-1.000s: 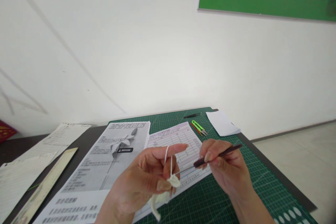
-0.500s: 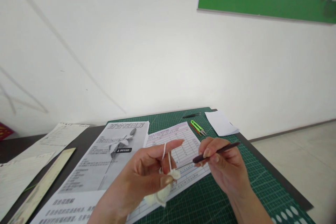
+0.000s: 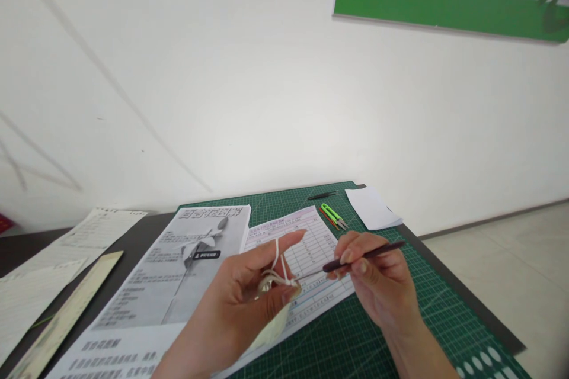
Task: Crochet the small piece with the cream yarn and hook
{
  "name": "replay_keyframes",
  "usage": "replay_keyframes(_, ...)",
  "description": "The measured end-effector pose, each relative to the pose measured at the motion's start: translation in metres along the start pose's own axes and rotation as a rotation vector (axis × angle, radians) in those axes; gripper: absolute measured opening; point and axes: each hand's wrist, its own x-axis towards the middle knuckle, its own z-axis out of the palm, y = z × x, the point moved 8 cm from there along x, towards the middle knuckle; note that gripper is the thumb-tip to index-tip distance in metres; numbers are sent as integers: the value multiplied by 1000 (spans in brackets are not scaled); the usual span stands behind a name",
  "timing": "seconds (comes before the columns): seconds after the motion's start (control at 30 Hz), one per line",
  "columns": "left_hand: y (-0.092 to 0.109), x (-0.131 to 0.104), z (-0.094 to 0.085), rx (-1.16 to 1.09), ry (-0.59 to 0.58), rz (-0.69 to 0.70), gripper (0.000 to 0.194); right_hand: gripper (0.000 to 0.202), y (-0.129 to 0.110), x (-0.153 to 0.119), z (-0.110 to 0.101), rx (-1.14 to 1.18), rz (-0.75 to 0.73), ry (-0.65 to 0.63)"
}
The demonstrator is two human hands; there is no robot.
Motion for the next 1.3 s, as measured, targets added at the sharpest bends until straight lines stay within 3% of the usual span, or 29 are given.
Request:
replay_keyframes(0.17, -3, 0, 2, -28, -31, -49, 47, 5, 0, 0, 1, -7, -8, -9)
replay_keyframes(0.5, -18, -3, 6, -214, -94, -302, 46, 5, 0, -1, 3, 16, 17, -70)
replay_keyframes(0.73, -27, -7, 5, -256, -105, -392, 54, 5, -1, 0, 0, 6, 15, -18)
replay_keyframes(0.87, -21, -5, 3, -181, -74, -349, 48, 8, 3, 1, -3, 10, 66, 44)
replay_keyframes(1.0, -7, -1, 3, -62, -29, -192, 41, 12, 22, -2, -5, 108, 248, 124)
replay_keyframes(1.13, 2, 2, -1, 42, 99, -48, 41, 14, 40, -4, 1, 233, 375, 165)
replay_keyframes(1.3, -6, 3, 4, -180, 255, -71, 39, 11, 41, -6, 4, 241, 318, 234)
